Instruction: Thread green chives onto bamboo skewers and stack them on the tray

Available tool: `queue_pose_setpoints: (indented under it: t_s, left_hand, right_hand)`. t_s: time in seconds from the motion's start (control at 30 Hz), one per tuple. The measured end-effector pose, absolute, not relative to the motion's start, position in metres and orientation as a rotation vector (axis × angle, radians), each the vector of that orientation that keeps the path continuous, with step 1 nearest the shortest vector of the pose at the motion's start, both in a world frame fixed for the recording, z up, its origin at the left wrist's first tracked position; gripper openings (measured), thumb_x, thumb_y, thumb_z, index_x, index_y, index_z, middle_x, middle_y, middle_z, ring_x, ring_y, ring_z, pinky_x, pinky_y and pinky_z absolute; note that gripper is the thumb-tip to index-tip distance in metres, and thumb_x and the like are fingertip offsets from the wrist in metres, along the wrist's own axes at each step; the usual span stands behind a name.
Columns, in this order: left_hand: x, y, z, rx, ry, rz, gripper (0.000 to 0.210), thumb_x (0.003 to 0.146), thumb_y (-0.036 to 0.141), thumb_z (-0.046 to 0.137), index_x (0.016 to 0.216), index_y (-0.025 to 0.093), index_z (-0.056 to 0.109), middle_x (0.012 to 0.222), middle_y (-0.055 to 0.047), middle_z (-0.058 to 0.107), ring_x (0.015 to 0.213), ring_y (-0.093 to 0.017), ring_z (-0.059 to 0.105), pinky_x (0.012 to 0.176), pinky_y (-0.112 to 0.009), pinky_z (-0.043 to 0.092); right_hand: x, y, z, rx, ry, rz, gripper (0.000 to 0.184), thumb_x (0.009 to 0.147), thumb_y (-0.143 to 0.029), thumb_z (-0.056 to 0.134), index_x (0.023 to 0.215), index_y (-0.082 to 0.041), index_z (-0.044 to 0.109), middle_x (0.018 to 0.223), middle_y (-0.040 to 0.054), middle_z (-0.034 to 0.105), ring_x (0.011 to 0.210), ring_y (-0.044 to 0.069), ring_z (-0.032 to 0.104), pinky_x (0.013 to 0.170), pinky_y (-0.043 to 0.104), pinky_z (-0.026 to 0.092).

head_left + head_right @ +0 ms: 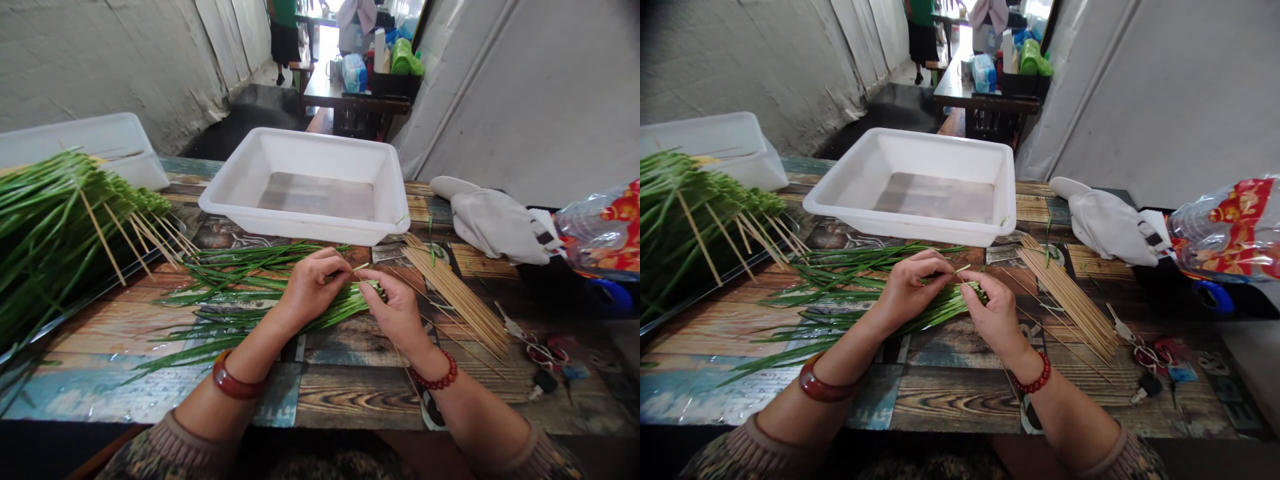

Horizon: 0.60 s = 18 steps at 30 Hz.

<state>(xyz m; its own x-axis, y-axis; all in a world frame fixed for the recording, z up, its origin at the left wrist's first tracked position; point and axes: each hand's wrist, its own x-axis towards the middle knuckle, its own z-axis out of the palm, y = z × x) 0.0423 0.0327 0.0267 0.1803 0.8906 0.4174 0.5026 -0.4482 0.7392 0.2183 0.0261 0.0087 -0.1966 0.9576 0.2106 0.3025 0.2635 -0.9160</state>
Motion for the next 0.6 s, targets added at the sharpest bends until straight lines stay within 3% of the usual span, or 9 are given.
queue_pose_setpoints:
  t_s: [0.23, 0.43, 0.6]
  left_hand:
    - [0.0422, 0.0322, 0.0242, 2.116, 1.287, 1.145, 0.014, 0.087, 0.015, 0.06, 0.078, 0.017, 0.069, 0.078, -0.003, 0.066, 0.073, -0.013, 0.06, 0.068, -0.023, 0.047]
    - [0.0425, 0.0319, 0.0263, 2.146, 1.236, 1.112, 0.017, 0.09, 0.016, 0.057, 0.08, 0.019, 0.07, 0.083, -0.004, 0.067, 0.078, -0.013, 0.062, 0.071, -0.023, 0.048]
    - [0.0413, 0.0319, 0.0271, 2.032, 1.296, 1.089, 0.013, 0.088, 0.015, 0.059, 0.089, 0.018, 0.071, 0.086, -0.004, 0.068, 0.08, -0.014, 0.064, 0.074, -0.025, 0.049]
  right_hand:
    - [0.218, 0.0269, 0.0039, -1.183, -1.663, 0.963, 0.02, 0.086, -0.029, 0.058, 0.098, -0.021, 0.072, 0.098, 0.006, 0.075, 0.091, 0.022, 0.069, 0.087, 0.036, 0.052]
    - [0.2191, 0.0265, 0.0004, -1.162, -1.615, 1.062, 0.034, 0.087, -0.028, 0.058, 0.12, -0.021, 0.061, 0.082, 0.0012, 0.067, 0.07, 0.016, 0.062, 0.067, 0.028, 0.051]
    - [0.2185, 0.0258, 0.0007, -1.157, -1.595, 1.083, 0.028, 0.087, -0.026, 0.059, 0.115, -0.022, 0.06, 0.083, 0.0006, 0.063, 0.069, 0.015, 0.059, 0.062, 0.026, 0.049]
